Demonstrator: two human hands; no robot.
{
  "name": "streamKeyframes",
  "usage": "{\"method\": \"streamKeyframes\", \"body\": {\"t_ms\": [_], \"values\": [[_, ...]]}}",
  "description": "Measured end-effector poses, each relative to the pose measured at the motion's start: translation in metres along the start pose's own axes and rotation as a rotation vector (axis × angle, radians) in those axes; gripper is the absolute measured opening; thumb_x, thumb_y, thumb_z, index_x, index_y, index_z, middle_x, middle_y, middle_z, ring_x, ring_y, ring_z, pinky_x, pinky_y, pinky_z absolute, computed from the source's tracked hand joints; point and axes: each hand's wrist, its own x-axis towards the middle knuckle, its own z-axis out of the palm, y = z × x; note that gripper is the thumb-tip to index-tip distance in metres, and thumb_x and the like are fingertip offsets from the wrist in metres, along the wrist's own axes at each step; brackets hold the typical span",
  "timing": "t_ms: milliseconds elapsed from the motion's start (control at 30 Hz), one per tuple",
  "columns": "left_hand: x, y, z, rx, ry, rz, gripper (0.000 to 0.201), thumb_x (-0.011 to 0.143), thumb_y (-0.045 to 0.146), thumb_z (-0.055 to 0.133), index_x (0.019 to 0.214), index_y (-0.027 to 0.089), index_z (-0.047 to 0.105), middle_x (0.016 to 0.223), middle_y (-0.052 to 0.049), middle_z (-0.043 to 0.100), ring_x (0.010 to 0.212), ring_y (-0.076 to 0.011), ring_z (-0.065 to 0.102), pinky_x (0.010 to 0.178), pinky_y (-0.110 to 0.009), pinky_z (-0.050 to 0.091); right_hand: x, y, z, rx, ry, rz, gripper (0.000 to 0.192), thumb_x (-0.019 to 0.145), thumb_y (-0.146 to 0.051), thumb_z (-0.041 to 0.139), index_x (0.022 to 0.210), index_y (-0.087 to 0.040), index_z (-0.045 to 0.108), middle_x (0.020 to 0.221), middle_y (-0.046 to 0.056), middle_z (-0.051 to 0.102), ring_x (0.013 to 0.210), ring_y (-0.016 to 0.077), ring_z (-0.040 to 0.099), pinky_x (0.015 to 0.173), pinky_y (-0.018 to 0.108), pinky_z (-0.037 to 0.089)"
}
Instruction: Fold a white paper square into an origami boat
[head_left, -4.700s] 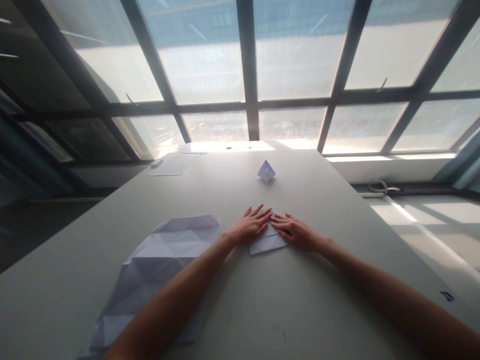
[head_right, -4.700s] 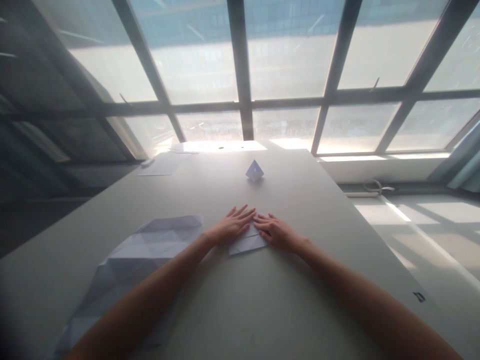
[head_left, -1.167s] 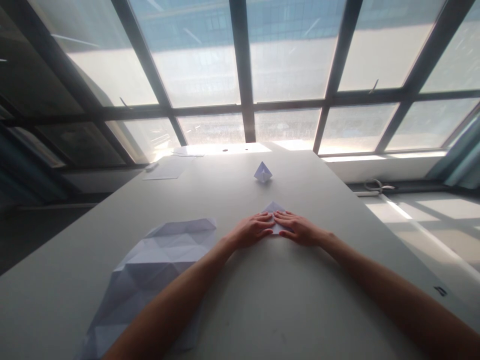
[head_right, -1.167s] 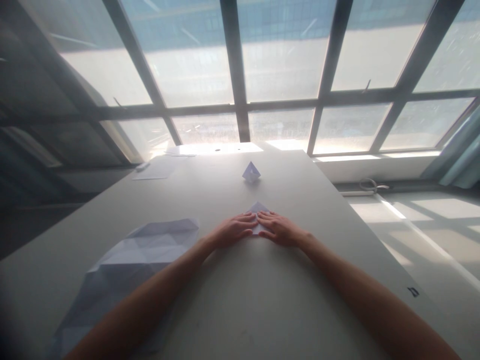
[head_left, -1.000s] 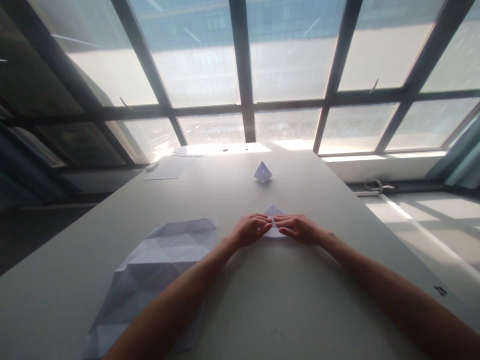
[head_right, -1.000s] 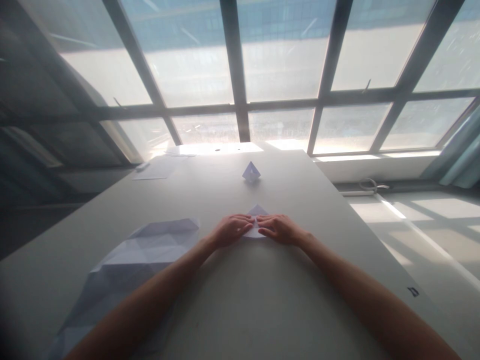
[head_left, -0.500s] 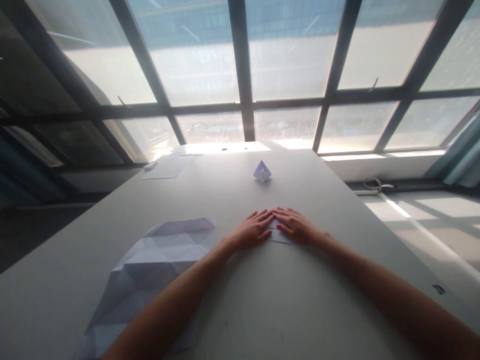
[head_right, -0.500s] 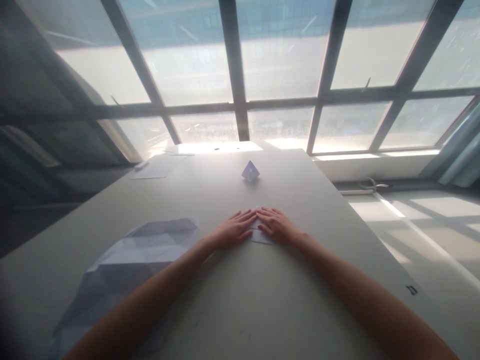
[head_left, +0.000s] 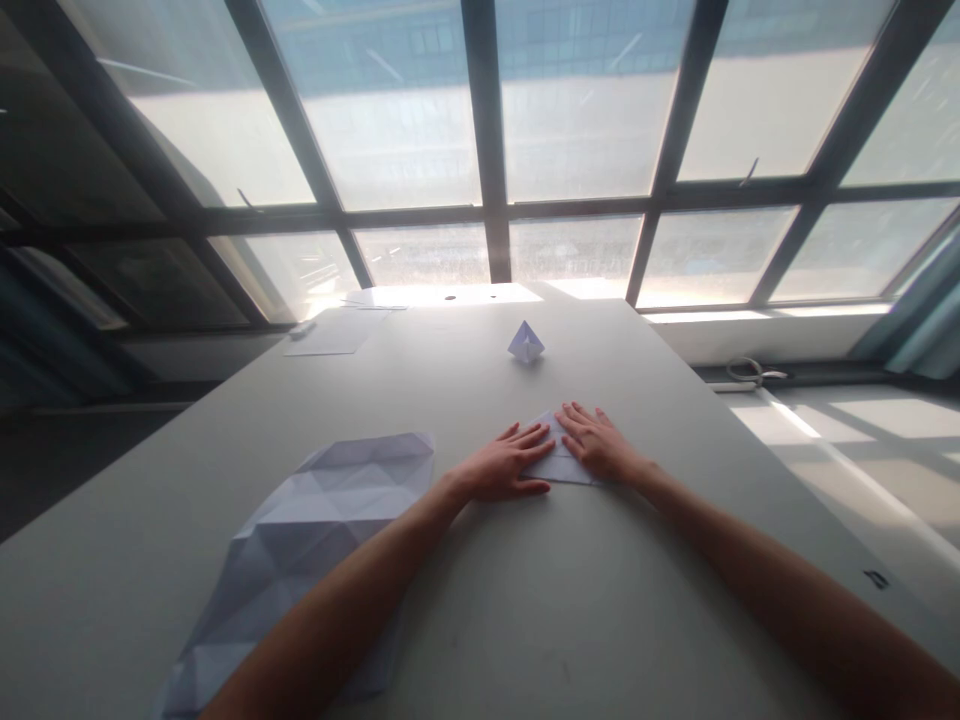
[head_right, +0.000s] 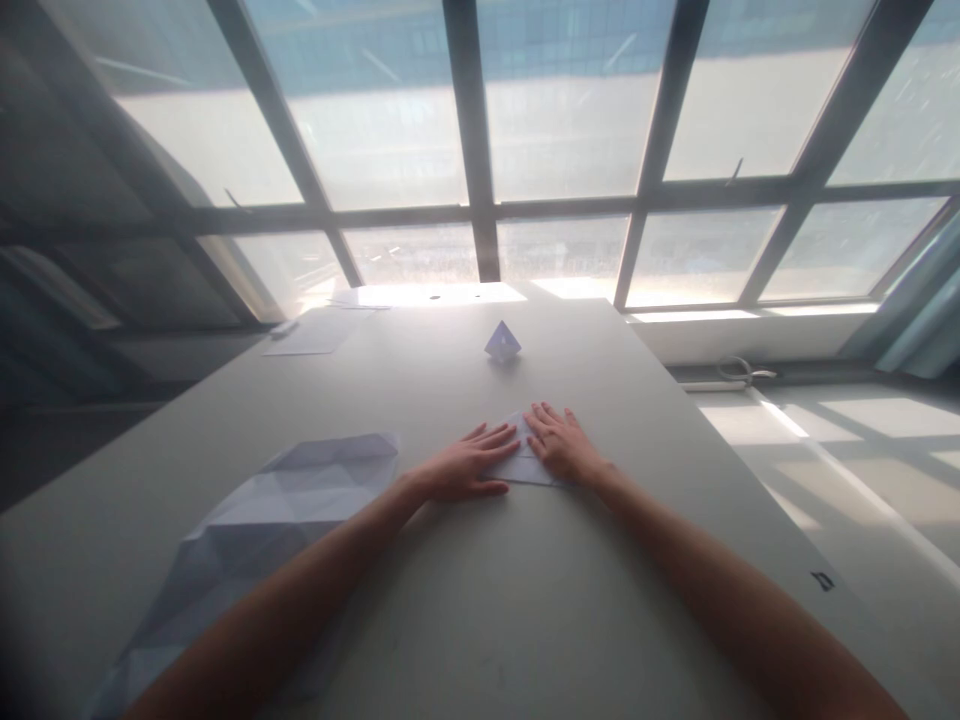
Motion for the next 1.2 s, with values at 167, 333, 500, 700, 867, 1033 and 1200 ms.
{"method": "streamKeyframes", "body": {"t_ms": [167,333,500,700,867,1033,1200], "values": [[0.003,0.001,0.002,-0.057,0.042,0.015,0.064,0.091,0.051,0.051,0.148,0.029,0.03,0.153,-0.006,0.027,0.142,-0.0231,0.022,0.117,-0.044,0.012,-0.003,0.009,-0.003,0.098,0.238,-0.056,0.035,0.091,-0.034,0.051,0.121,-0.023,0.063,0.131,0.011,0.056,0.125,0.0262,0.046,0.106,0.045,0.033],[0.004,-0.001,0.007,-0.046,0.077,-0.012,0.063,0.092,0.053,0.05,0.147,0.029,0.032,0.153,-0.006,0.029,0.142,-0.0233,0.023,0.116,-0.043,0.016,-0.007,0.004,-0.01,0.184,0.222,-0.204,0.023,0.091,-0.025,0.05,0.093,-0.024,0.073,0.097,0.006,0.066,0.093,0.0203,0.059,0.086,0.034,0.046],[0.003,-0.004,0.007,-0.054,0.097,-0.003,0.055,0.095,0.047,0.047,0.145,0.029,0.035,0.151,-0.007,0.034,0.141,-0.0234,0.026,0.115,-0.043,0.019,-0.016,-0.014,-0.028,0.108,0.181,-0.284,0.024,0.089,-0.04,0.055,0.098,-0.026,0.072,0.101,0.006,0.066,0.094,0.0218,0.059,0.088,0.038,0.042],[0.001,0.002,0.002,-0.128,0.184,-0.068,0.037,0.098,0.04,0.04,0.127,0.026,0.059,0.138,-0.006,0.05,0.122,-0.0218,0.052,0.105,-0.035,0.038,-0.021,-0.018,-0.039,0.091,0.104,-0.38,0.021,0.088,-0.036,0.057,0.098,-0.025,0.071,0.104,0.007,0.069,0.097,0.0231,0.06,0.091,0.039,0.04],[0.002,-0.001,0.005,-0.14,0.316,-0.207,0.034,0.098,0.036,0.038,0.111,0.026,0.068,0.111,-0.004,0.065,0.098,-0.0192,0.062,0.09,-0.031,0.047,-0.016,-0.007,-0.025,0.157,0.197,-0.17,0.029,0.095,-0.031,0.043,0.096,-0.022,0.07,0.093,0.007,0.071,0.088,0.0214,0.062,0.084,0.034,0.043],[0.003,-0.012,0.009,-0.067,0.4,-0.326,0.036,0.093,0.023,0.047,0.126,0.026,0.059,0.105,-0.005,0.065,0.098,-0.0201,0.061,0.09,-0.033,0.048,-0.013,-0.002,-0.017,0.136,0.221,-0.045,0.025,0.091,-0.029,0.05,0.107,-0.021,0.067,0.098,0.008,0.068,0.095,0.0226,0.06,0.088,0.034,0.042],[0.003,-0.006,0.007,0.1,0.329,-0.218,0.039,0.093,0.014,0.044,0.126,0.028,0.058,0.137,-0.005,0.051,0.13,-0.0219,0.042,0.114,-0.045,0.024,-0.014,-0.012,-0.018,0.007,0.263,-0.012,0.022,0.089,-0.024,0.054,0.106,-0.02,0.067,0.105,0.01,0.063,0.103,0.0256,0.054,0.091,0.039,0.04]]}}
